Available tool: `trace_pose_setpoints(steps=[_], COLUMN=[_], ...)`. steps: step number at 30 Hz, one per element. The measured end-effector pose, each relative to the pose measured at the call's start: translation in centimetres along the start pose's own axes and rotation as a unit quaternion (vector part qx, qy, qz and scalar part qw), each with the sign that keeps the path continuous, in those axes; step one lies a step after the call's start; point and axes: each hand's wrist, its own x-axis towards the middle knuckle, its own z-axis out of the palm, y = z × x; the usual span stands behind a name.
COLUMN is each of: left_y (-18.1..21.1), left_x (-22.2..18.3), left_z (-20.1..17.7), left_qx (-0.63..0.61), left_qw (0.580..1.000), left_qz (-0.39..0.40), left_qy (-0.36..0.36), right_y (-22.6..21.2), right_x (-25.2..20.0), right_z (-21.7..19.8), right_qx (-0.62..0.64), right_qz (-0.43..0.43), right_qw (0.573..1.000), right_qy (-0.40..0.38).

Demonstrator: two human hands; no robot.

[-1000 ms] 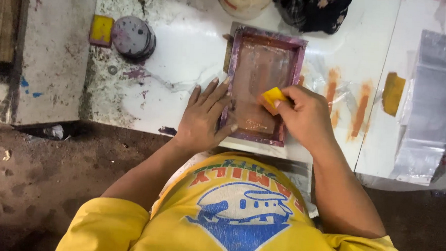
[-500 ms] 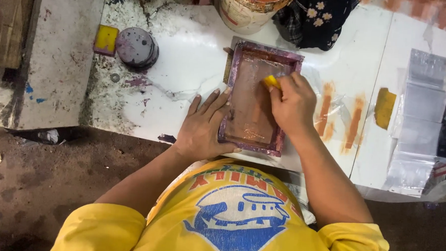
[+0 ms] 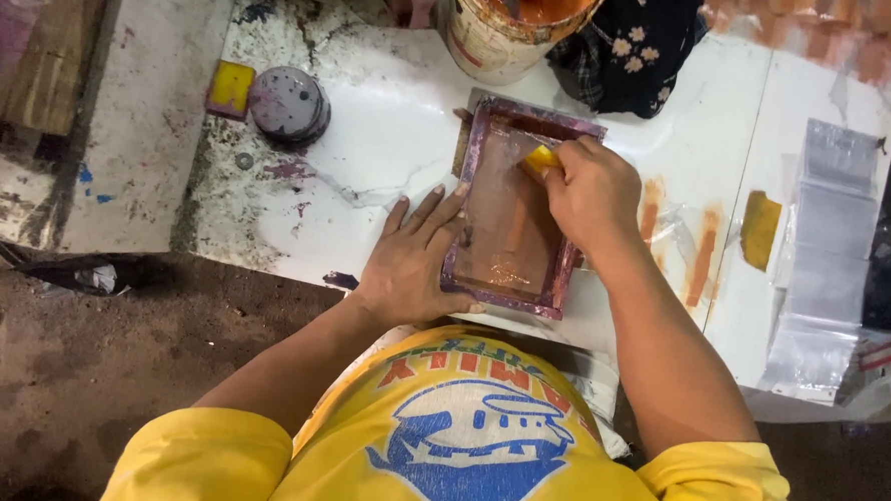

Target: Applying ink to a screen printing frame using a squeegee and cleaning the work surface with a cloth.

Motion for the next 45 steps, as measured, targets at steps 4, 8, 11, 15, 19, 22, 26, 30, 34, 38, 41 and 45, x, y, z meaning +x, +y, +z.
trace_pose_setpoints(steps=[4,8,11,15,19,22,26,30,34,38,41,45], left_y=[-0.1,0.1,-0.2,-0.2,-0.3,-0.1,-0.1,-0.1,0.1,0.2,0.1,0.0], left_x=[0.1,0.0,0.0,0.1,0.0,-0.2,0.0,-0.2,-0.1,-0.2,-0.1,0.2], left_z=[-0.2,0.0,-0.4,-0.8,-0.2,0.3,0.5,0.7,0.5,0.3,0.1,-0.2], left_qx=[0.002,0.001,-0.037,-0.089,-0.083,-0.026,-0.011,-0.010,-0.012,-0.008,-0.013,-0.005], left_qw=[1.000,1.000,0.999,0.996,0.996,0.999,0.997,0.997,0.997,0.999,1.000,1.000], left_qz=[0.000,-0.001,0.003,-0.007,-0.009,0.001,0.012,0.010,0.006,-0.004,-0.007,0.000], left_qy=[-0.010,0.003,-0.001,-0.027,-0.028,0.026,0.070,0.078,0.070,0.040,0.023,0.003], right_y=[-1.7,-1.1,-1.5,-1.0,-1.2,-0.9,-2.7,-4.9,-5.0,-4.1,-3.6,-4.2], right_x=[3.1,3.9,4.7,5.0,3.2,-0.4,-3.9,-5.6,-6.6,-7.8,-8.2,-6.1], right_z=[-1.2,1.9,1.8,2.1,1.5,2.2,0.5,-2.3,-3.5,-2.6,-2.6,-4.5], right_qx=[0.022,-0.074,-0.082,-0.074,-0.012,0.027,0.055,0.084,0.083,0.137,0.126,0.131], right_qz=[-0.006,-0.058,-0.094,-0.126,-0.132,-0.159,-0.176,-0.186,-0.219,-0.220,-0.220,-0.149], right_qw=[1.000,0.995,0.992,0.989,0.990,0.986,0.975,0.965,0.958,0.942,0.941,0.940], right_qy=[0.002,0.042,0.021,-0.027,-0.045,-0.052,-0.121,-0.165,-0.167,-0.213,-0.223,-0.279])
